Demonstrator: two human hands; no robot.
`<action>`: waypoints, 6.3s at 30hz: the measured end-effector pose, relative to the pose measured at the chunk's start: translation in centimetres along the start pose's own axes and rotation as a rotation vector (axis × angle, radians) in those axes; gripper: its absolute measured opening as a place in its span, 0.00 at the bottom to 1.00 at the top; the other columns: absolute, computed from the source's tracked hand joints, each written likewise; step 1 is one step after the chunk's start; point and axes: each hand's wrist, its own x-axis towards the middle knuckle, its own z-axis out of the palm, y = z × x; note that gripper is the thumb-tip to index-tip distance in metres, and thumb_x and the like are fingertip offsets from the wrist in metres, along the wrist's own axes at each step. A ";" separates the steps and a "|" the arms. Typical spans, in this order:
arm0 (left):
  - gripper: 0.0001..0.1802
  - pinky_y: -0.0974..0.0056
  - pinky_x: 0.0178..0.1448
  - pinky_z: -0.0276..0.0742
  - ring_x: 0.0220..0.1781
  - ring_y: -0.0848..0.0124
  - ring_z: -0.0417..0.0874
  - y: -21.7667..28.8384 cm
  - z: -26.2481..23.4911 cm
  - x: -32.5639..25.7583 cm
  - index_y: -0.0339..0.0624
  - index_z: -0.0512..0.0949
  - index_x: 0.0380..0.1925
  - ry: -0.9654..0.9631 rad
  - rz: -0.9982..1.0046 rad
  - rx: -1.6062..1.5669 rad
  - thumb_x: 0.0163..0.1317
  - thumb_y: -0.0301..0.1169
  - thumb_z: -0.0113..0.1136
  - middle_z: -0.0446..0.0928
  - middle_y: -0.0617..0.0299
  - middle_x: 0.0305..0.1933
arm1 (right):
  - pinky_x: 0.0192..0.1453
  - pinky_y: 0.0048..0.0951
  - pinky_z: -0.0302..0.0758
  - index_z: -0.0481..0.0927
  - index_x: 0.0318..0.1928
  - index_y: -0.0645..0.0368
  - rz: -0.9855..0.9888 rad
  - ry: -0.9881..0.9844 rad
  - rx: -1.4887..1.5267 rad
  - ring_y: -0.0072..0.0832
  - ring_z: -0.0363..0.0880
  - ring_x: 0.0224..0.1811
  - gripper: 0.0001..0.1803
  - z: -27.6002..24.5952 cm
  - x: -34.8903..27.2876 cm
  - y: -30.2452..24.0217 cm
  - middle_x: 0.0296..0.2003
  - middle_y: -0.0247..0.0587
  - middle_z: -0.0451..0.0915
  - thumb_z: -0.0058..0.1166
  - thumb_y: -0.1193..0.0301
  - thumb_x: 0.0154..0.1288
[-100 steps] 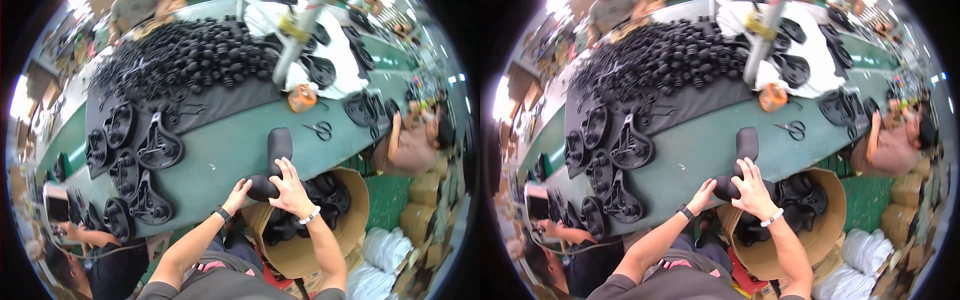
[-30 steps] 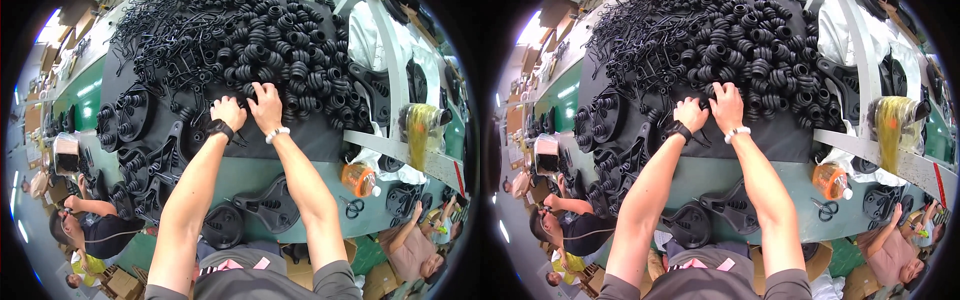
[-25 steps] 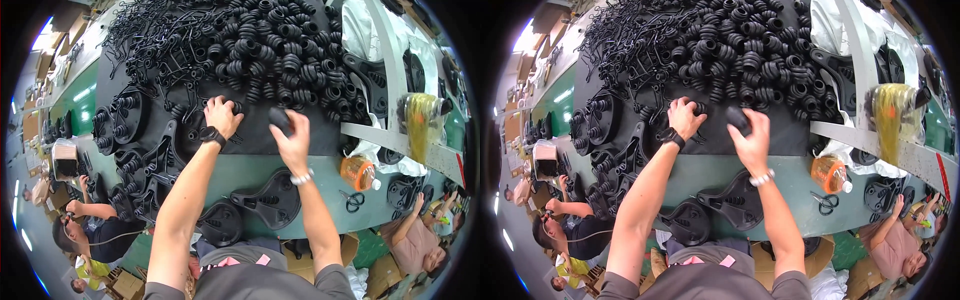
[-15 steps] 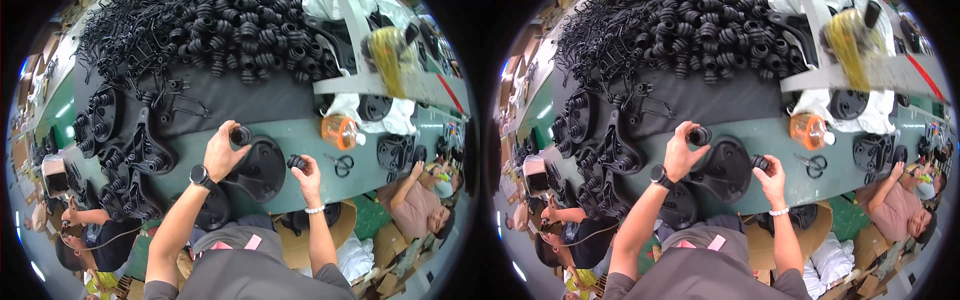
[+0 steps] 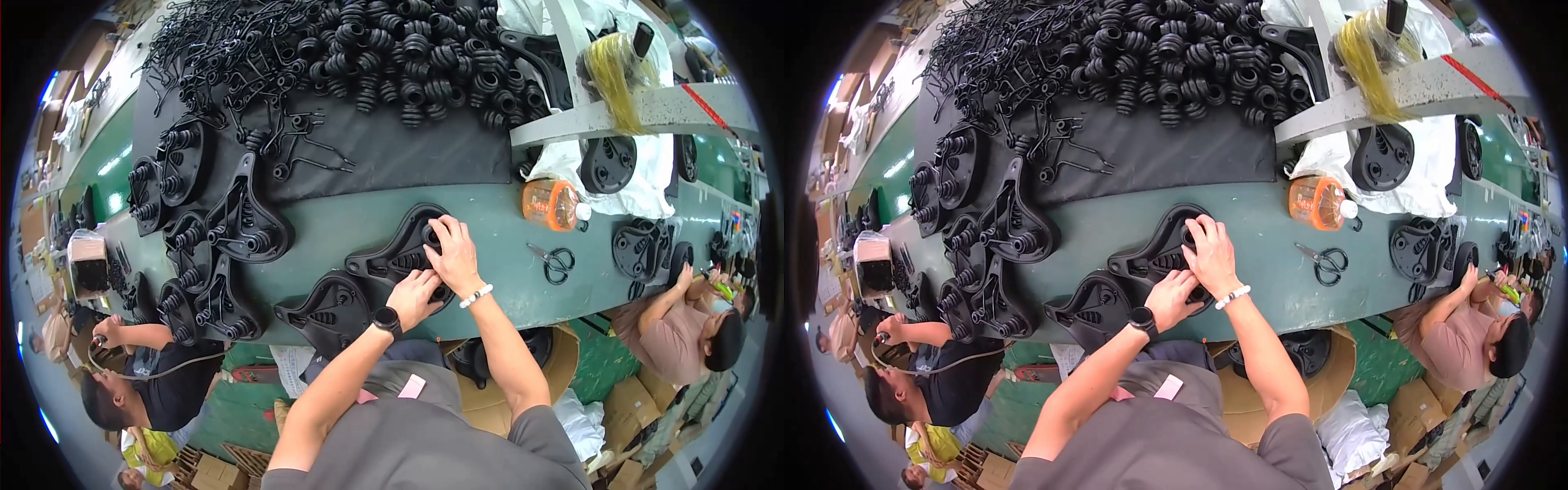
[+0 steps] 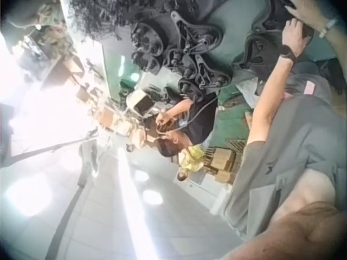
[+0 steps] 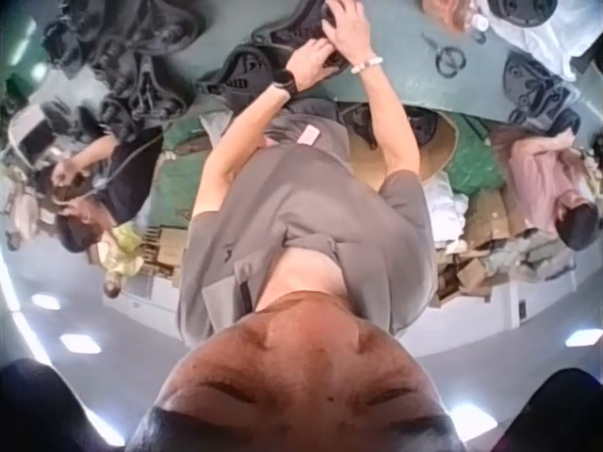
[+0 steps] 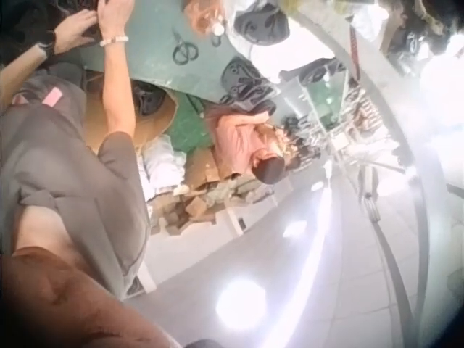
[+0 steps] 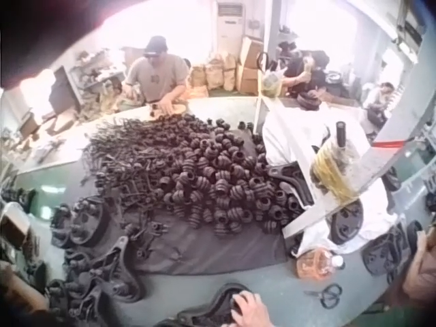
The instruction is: Assembling components of bicycle seats on a factory production line.
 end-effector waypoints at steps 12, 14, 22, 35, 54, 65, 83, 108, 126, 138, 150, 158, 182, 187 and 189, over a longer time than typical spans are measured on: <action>0.29 0.56 0.61 0.80 0.58 0.57 0.78 -0.6 1.5 -0.6 0.44 0.79 0.52 0.020 -0.012 0.146 0.47 0.33 0.76 0.79 0.60 0.55 | 0.66 0.49 0.75 0.75 0.62 0.66 -0.055 0.212 0.043 0.53 0.77 0.59 0.32 -1.3 3.0 -0.3 0.58 0.56 0.77 0.70 0.69 0.59; 0.29 0.56 0.60 0.81 0.58 0.57 0.78 -0.2 0.7 -0.4 0.45 0.79 0.53 0.001 0.059 0.155 0.47 0.31 0.75 0.79 0.61 0.55 | 0.64 0.49 0.75 0.73 0.64 0.66 -0.015 0.478 -0.037 0.54 0.77 0.58 0.34 -3.1 7.9 2.6 0.57 0.56 0.79 0.69 0.63 0.62; 0.31 0.54 0.65 0.78 0.62 0.57 0.77 -0.9 1.2 0.1 0.46 0.77 0.56 -0.079 0.111 0.097 0.47 0.28 0.73 0.76 0.59 0.59 | 0.56 0.52 0.77 0.74 0.65 0.55 0.440 0.625 -0.326 0.55 0.77 0.53 0.38 -3.1 21.2 10.2 0.49 0.54 0.74 0.74 0.57 0.56; 0.49 0.50 0.69 0.75 0.64 0.47 0.77 0.8 -5.0 -2.5 0.33 0.66 0.68 0.494 -0.124 -0.195 0.49 0.37 0.82 0.73 0.42 0.65 | 0.48 0.31 0.82 0.76 0.65 0.56 0.568 0.054 1.345 0.21 0.82 0.49 0.22 -5.1 6.2 -1.9 0.51 0.32 0.83 0.58 0.72 0.72; 0.33 0.53 0.61 0.79 0.56 0.50 0.79 -1.8 -7.0 -24.4 0.36 0.75 0.60 0.722 -0.679 -0.317 0.53 0.31 0.74 0.76 0.46 0.54 | 0.54 0.39 0.80 0.80 0.48 0.59 0.424 -0.416 0.953 0.36 0.85 0.49 0.12 7.7 -7.0 -12.7 0.49 0.44 0.84 0.62 0.64 0.74; 0.34 0.53 0.65 0.76 0.58 0.51 0.76 -6.5 0.2 -25.2 0.36 0.76 0.58 0.348 -0.387 0.087 0.50 0.35 0.78 0.76 0.50 0.57 | 0.63 0.46 0.76 0.80 0.47 0.61 -0.348 -0.223 -0.155 0.51 0.75 0.62 0.18 14.1 -9.1 -14.8 0.60 0.53 0.75 0.70 0.71 0.58; 0.31 0.50 0.71 0.73 0.66 0.45 0.75 -7.3 -4.5 -27.4 0.32 0.73 0.61 0.555 -0.314 -0.086 0.58 0.32 0.69 0.74 0.44 0.63 | 0.69 0.47 0.72 0.71 0.67 0.69 0.071 0.154 0.085 0.54 0.76 0.63 0.37 11.4 7.4 -13.1 0.62 0.60 0.76 0.66 0.58 0.64; 0.45 0.49 0.70 0.71 0.68 0.51 0.71 -12.7 -6.8 -26.0 0.47 0.72 0.67 0.275 -0.555 0.209 0.43 0.27 0.76 0.73 0.55 0.65 | 0.36 0.28 0.78 0.84 0.49 0.73 0.205 0.352 0.230 0.24 0.81 0.27 0.19 5.0 19.1 -11.5 0.29 0.41 0.86 0.60 0.68 0.64; 0.46 0.49 0.69 0.71 0.68 0.52 0.72 -13.7 -7.0 -27.4 0.53 0.72 0.68 0.258 -0.529 0.174 0.43 0.29 0.79 0.74 0.57 0.64 | 0.69 0.44 0.71 0.71 0.68 0.60 -0.464 -0.056 -0.534 0.48 0.69 0.67 0.45 12.4 13.8 -16.0 0.63 0.51 0.72 0.76 0.66 0.49; 0.41 0.52 0.73 0.73 0.70 0.52 0.73 -16.6 -6.1 -29.5 0.46 0.71 0.69 0.322 -0.504 -0.122 0.51 0.26 0.73 0.71 0.55 0.72 | 0.49 0.42 0.75 0.75 0.55 0.63 -0.581 -0.202 -0.260 0.43 0.77 0.40 0.29 5.8 5.7 -21.1 0.34 0.43 0.76 0.69 0.74 0.50; 0.40 0.51 0.69 0.77 0.64 0.51 0.77 -16.5 -6.4 -29.4 0.49 0.71 0.68 0.326 -0.492 -0.084 0.52 0.27 0.74 0.72 0.56 0.70 | 0.43 0.40 0.78 0.73 0.43 0.58 -0.566 -0.548 -0.478 0.40 0.81 0.39 0.22 13.4 -10.3 -21.6 0.35 0.44 0.77 0.71 0.66 0.52; 0.41 0.51 0.68 0.77 0.64 0.51 0.78 -16.3 -6.1 -29.3 0.49 0.71 0.68 0.330 -0.500 -0.059 0.52 0.26 0.74 0.72 0.56 0.69 | 0.41 0.34 0.78 0.76 0.43 0.59 -0.667 -0.447 -0.517 0.34 0.81 0.38 0.09 18.6 -10.8 -22.0 0.34 0.40 0.78 0.56 0.71 0.62; 0.31 0.39 0.75 0.62 0.75 0.41 0.64 -7.6 -3.6 -12.7 0.37 0.79 0.53 0.514 -0.548 0.108 0.51 0.43 0.74 0.64 0.44 0.75 | 0.74 0.47 0.70 0.72 0.71 0.65 0.484 -0.695 0.146 0.70 0.74 0.65 0.51 9.5 -16.3 -14.0 0.73 0.84 0.50 0.66 0.40 0.58; 0.27 0.40 0.71 0.66 0.68 0.43 0.69 -7.6 -4.1 -11.3 0.37 0.79 0.46 0.529 -0.589 0.218 0.51 0.43 0.72 0.67 0.44 0.69 | 0.73 0.48 0.70 0.76 0.67 0.64 0.460 -0.681 0.212 0.71 0.74 0.64 0.47 9.6 -15.7 -12.6 0.72 0.86 0.51 0.67 0.41 0.58; 0.27 0.39 0.71 0.66 0.68 0.42 0.69 -7.9 -3.9 -11.1 0.36 0.79 0.45 0.566 -0.564 0.222 0.52 0.44 0.72 0.67 0.43 0.69 | 0.73 0.48 0.71 0.78 0.65 0.64 0.413 -0.609 0.230 0.70 0.74 0.64 0.46 10.1 -16.0 -12.1 0.71 0.86 0.54 0.69 0.42 0.57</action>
